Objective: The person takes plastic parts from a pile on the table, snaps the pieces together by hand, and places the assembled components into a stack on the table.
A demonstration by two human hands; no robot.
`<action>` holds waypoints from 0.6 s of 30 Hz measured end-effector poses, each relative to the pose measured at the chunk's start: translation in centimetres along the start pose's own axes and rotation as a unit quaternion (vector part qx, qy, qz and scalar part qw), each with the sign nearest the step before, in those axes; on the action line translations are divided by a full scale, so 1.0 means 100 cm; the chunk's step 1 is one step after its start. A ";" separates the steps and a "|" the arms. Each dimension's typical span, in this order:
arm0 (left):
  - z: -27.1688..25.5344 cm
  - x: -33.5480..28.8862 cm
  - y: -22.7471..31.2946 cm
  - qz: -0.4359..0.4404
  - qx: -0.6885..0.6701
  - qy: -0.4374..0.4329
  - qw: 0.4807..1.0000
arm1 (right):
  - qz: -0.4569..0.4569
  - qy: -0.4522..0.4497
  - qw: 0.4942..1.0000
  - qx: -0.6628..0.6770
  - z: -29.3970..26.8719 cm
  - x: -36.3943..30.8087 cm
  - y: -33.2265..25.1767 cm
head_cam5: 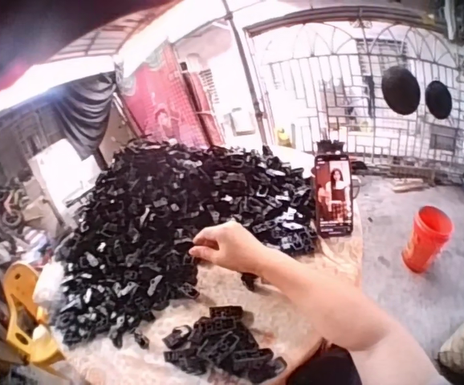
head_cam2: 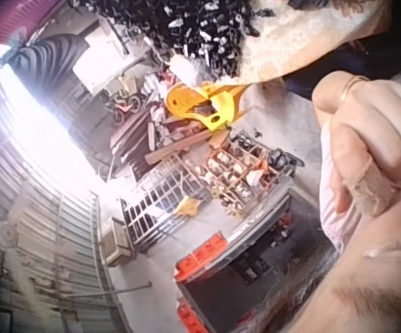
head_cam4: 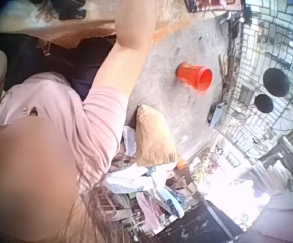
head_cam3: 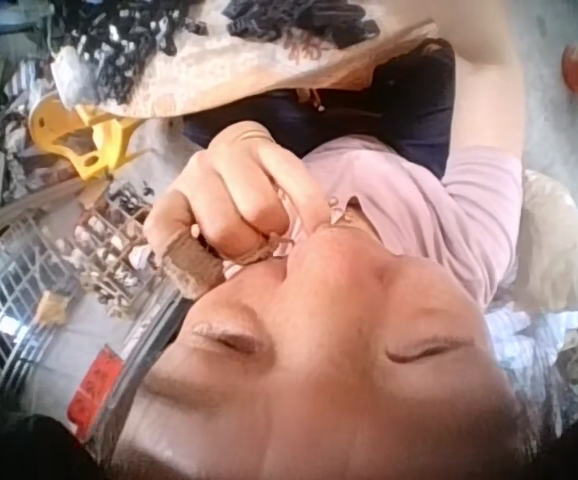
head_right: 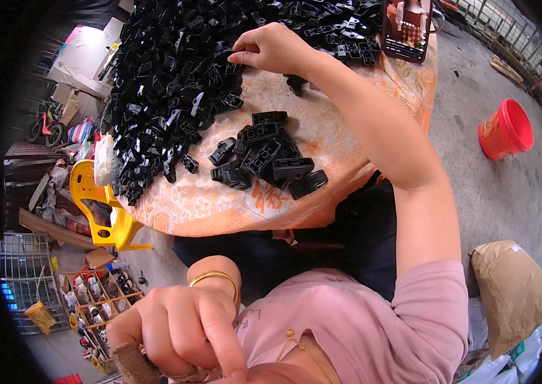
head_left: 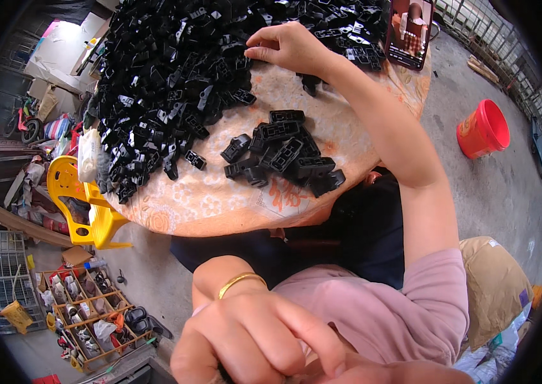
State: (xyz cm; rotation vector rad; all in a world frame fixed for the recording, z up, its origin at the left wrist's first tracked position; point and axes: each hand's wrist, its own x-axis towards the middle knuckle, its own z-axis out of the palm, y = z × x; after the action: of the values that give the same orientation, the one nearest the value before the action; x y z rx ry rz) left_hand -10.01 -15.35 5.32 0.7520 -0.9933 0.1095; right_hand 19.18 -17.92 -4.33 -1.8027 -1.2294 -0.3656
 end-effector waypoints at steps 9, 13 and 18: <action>0.008 0.003 0.001 0.029 0.011 0.013 0.999 | -0.015 0.004 0.999 0.030 0.001 0.000 -0.010; 0.012 0.002 0.010 0.009 0.028 0.007 1.000 | -0.058 -0.012 0.998 0.006 0.001 -0.004 -0.028; 0.005 -0.010 0.024 -0.029 0.031 -0.039 0.998 | -0.036 -0.119 0.975 0.183 -0.001 -0.015 -0.057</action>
State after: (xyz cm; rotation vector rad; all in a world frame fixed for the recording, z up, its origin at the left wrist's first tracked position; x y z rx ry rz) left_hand -11.94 -13.62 6.00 0.8451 -1.0444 0.0618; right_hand 13.63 -18.30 -2.36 -1.5162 -1.4263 0.0420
